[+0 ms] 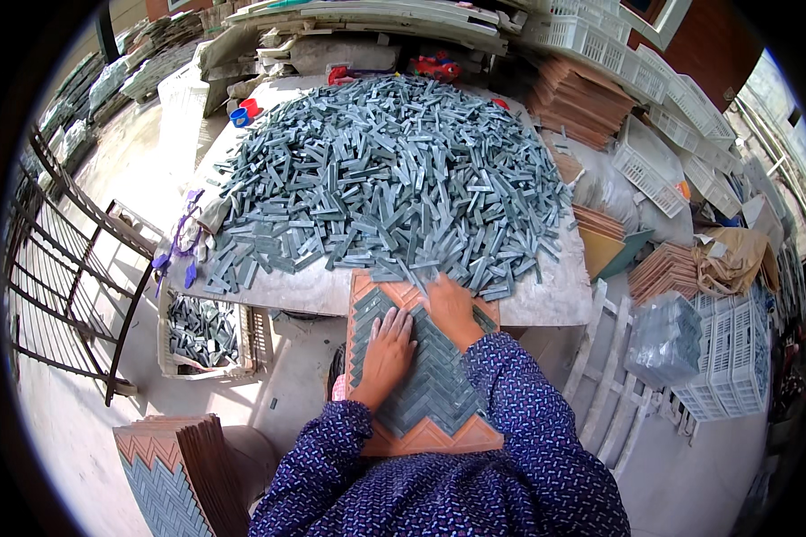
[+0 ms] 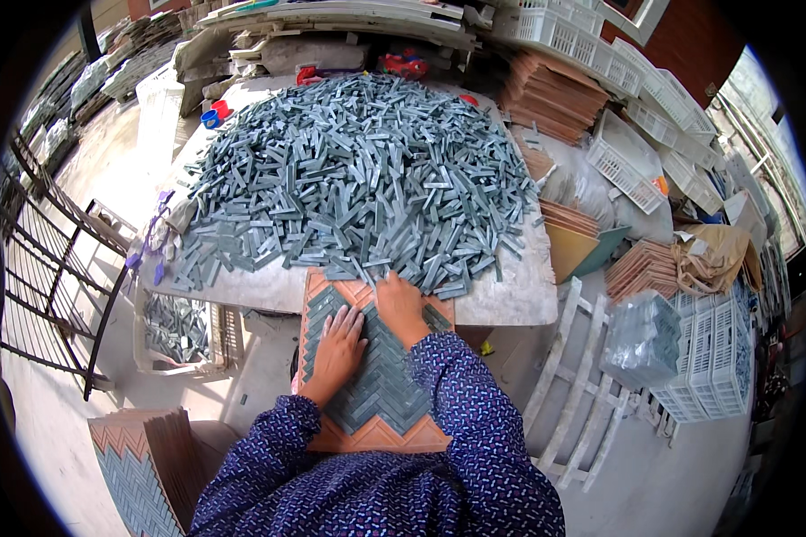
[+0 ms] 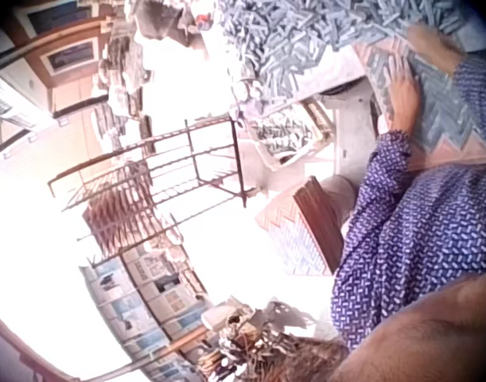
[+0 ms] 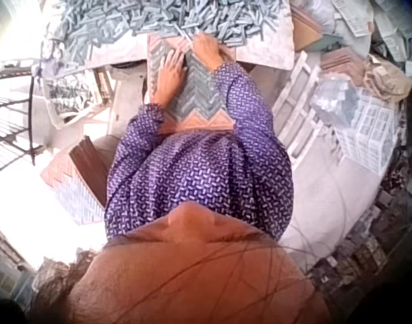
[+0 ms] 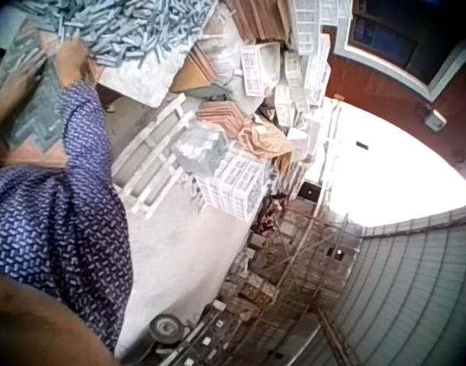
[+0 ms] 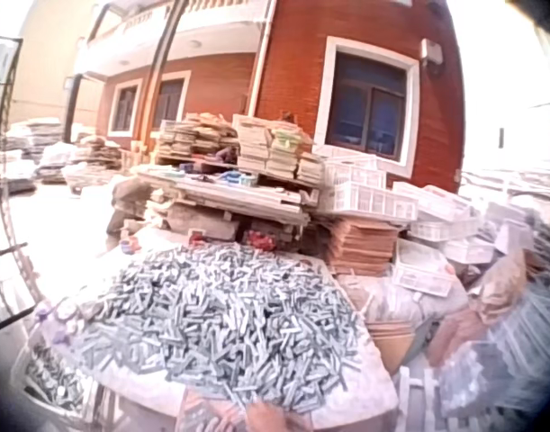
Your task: The person arranges small gray rectangular tiles by hand onto a square orange board in a herringbone pattern. They periodically flip the board to check alignment and continue placing tiles until the surface is covered.
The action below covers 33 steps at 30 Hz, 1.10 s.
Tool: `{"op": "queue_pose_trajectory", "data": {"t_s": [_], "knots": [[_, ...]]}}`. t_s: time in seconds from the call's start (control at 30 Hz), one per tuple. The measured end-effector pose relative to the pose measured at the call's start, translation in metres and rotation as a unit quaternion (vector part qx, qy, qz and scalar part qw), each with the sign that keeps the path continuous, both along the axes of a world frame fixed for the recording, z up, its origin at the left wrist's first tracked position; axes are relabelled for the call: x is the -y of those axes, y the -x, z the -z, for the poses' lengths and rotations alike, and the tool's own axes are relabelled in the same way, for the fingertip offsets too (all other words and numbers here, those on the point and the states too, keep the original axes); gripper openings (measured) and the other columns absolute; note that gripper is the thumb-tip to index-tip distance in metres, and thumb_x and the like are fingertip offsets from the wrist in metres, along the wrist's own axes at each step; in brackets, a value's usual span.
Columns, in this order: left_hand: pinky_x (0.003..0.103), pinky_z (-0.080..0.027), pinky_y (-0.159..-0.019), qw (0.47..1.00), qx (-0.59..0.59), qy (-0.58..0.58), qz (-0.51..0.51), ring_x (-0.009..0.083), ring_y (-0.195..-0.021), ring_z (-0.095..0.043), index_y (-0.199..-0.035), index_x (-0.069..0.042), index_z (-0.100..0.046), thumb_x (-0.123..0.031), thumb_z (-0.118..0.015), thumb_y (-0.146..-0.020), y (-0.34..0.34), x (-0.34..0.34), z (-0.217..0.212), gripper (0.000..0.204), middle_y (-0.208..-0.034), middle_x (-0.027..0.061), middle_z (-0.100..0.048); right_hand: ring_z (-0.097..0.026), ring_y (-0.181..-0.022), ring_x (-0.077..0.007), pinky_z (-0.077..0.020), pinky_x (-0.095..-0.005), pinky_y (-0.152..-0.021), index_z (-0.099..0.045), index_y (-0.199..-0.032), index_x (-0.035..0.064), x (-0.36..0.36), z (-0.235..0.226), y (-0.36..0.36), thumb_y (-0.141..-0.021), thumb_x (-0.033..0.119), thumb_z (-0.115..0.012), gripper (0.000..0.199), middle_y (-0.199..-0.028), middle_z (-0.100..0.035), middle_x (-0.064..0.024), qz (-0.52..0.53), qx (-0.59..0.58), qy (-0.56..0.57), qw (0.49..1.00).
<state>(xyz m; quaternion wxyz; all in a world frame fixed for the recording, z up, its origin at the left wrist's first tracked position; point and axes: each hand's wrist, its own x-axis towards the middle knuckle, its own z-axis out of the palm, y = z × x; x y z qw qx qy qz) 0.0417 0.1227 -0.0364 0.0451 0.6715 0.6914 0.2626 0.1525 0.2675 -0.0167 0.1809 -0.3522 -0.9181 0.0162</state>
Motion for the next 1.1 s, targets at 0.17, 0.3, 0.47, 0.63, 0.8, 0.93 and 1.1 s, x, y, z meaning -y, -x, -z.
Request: {"op": "queue_pose_trajectory", "data": {"t_s": [0.17,0.3,0.47,0.63,0.8,0.93,1.1], "knots": [[0.046,-0.029,-0.108,0.999,0.006,-0.031,-0.005,0.0306,-0.13,-0.037,-0.128,-0.001,-0.048,-0.018,-0.06,-0.083,-0.001,0.005,0.005,0.049,-0.137,0.0146,-0.044,-0.063,-0.074,-0.0324,-0.0513,-0.0435,-0.059,-0.058,-0.081,0.0038,-0.002,-0.01,0.01,-0.077,0.015,-0.062,0.013,-0.089,-0.057,-0.0145,0.078,-0.037,0.069,0.994],[0.047,-0.03,-0.108,0.999,0.007,-0.034,-0.009,0.0311,-0.129,-0.039,-0.126,0.0,-0.049,-0.017,-0.06,-0.082,-0.002,0.005,0.002,0.048,-0.136,0.0158,-0.045,-0.06,-0.072,-0.0379,-0.0486,-0.0451,-0.066,-0.056,-0.084,0.0033,-0.009,-0.018,-0.011,-0.077,0.012,-0.064,0.014,-0.091,-0.058,-0.0183,0.017,-0.127,0.182,0.975],[0.046,-0.03,-0.107,0.999,0.014,-0.038,-0.007,0.0321,-0.129,-0.039,-0.125,0.001,-0.049,-0.016,-0.06,-0.082,-0.003,0.004,0.0,0.048,-0.135,0.0167,-0.045,-0.057,-0.086,-0.037,-0.047,-0.0436,-0.071,-0.059,-0.092,0.0031,-0.009,-0.012,-0.013,-0.073,0.003,-0.06,0.02,-0.087,-0.059,-0.0146,-0.132,-0.132,0.135,0.973],[0.046,-0.03,-0.107,0.999,0.014,-0.042,-0.006,0.033,-0.127,-0.04,-0.125,0.002,-0.05,-0.016,-0.059,-0.082,-0.003,0.005,0.0,0.047,-0.134,0.0175,-0.046,-0.056,-0.087,-0.0335,-0.0467,-0.0415,-0.075,-0.059,-0.088,0.0034,-0.007,-0.008,-0.002,-0.071,-0.002,-0.055,0.018,-0.086,-0.059,-0.0125,-0.133,-0.122,0.078,0.98],[0.046,-0.03,-0.107,0.999,0.01,-0.031,-0.005,0.0332,-0.127,-0.041,-0.125,0.002,-0.05,-0.016,-0.059,-0.083,-0.002,0.004,-0.001,0.046,-0.133,0.0183,-0.047,-0.054,-0.086,-0.0307,-0.0462,-0.0397,-0.075,-0.06,-0.085,0.0036,-0.013,-0.002,0.0,-0.069,-0.002,-0.053,0.018,-0.085,-0.059,-0.0117,-0.172,-0.118,0.06,0.976],[0.046,-0.03,-0.107,1.0,0.01,-0.023,-0.003,0.0334,-0.127,-0.041,-0.125,0.002,-0.05,-0.016,-0.058,-0.083,-0.002,0.004,-0.003,0.046,-0.132,0.0184,-0.047,-0.054,-0.086,-0.0315,-0.0463,-0.0395,-0.075,-0.06,-0.084,0.0036,-0.018,0.006,0.001,-0.07,-0.002,-0.052,0.017,-0.086,-0.059,-0.0123,-0.189,-0.133,0.053,0.971],[0.046,-0.03,-0.107,1.0,0.003,-0.022,-0.009,0.0337,-0.126,-0.042,-0.125,0.001,-0.049,-0.016,-0.058,-0.083,-0.002,0.005,-0.002,0.046,-0.132,0.0187,-0.047,-0.055,-0.087,-0.0339,-0.0465,-0.0407,-0.075,-0.059,-0.084,0.0029,-0.018,0.003,0.006,-0.072,-0.001,-0.051,0.015,-0.088,-0.058,-0.0141,-0.214,-0.126,0.085,0.965]]}}
